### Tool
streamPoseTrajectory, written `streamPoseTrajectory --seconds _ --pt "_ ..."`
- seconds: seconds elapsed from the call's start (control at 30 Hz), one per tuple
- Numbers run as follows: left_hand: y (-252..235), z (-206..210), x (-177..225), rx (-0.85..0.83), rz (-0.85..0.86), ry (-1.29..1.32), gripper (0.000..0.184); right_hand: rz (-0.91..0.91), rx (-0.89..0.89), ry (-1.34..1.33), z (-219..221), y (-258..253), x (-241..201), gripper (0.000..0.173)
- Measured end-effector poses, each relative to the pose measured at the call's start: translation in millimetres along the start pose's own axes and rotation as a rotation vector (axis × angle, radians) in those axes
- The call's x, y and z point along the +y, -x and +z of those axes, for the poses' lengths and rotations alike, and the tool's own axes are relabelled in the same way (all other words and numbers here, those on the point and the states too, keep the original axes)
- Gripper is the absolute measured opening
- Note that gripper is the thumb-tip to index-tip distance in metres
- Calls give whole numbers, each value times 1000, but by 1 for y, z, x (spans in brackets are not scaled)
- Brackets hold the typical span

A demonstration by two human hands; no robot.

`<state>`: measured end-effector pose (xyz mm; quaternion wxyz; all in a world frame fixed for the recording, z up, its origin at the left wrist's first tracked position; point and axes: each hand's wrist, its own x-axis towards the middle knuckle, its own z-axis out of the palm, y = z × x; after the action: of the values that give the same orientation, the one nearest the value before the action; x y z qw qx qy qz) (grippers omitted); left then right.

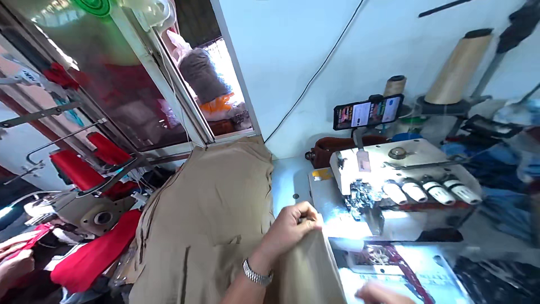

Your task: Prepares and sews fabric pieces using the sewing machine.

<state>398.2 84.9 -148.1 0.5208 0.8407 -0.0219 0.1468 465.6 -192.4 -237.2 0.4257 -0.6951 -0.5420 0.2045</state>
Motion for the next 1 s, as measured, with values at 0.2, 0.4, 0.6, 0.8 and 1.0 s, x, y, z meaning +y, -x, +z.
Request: streamPoseTrajectory --seconds 0.2,0.4,0.6,0.8,1.0 --pt "29 26 3 -15 43 12 13 -378 654 -45 21 -77 2 33" --pt "34 35 12 186 8 -38 9 -268 711 -102 46 -87 -7 16" --pt "31 34 7 226 -7 137 9 -157 475 -65 75 -35 24 14" --pt "36 43 4 134 -52 147 7 -146 415 -154 74 -14 32 17" --pt "41 41 15 224 -5 128 8 -141 373 -199 73 -7 26 15"
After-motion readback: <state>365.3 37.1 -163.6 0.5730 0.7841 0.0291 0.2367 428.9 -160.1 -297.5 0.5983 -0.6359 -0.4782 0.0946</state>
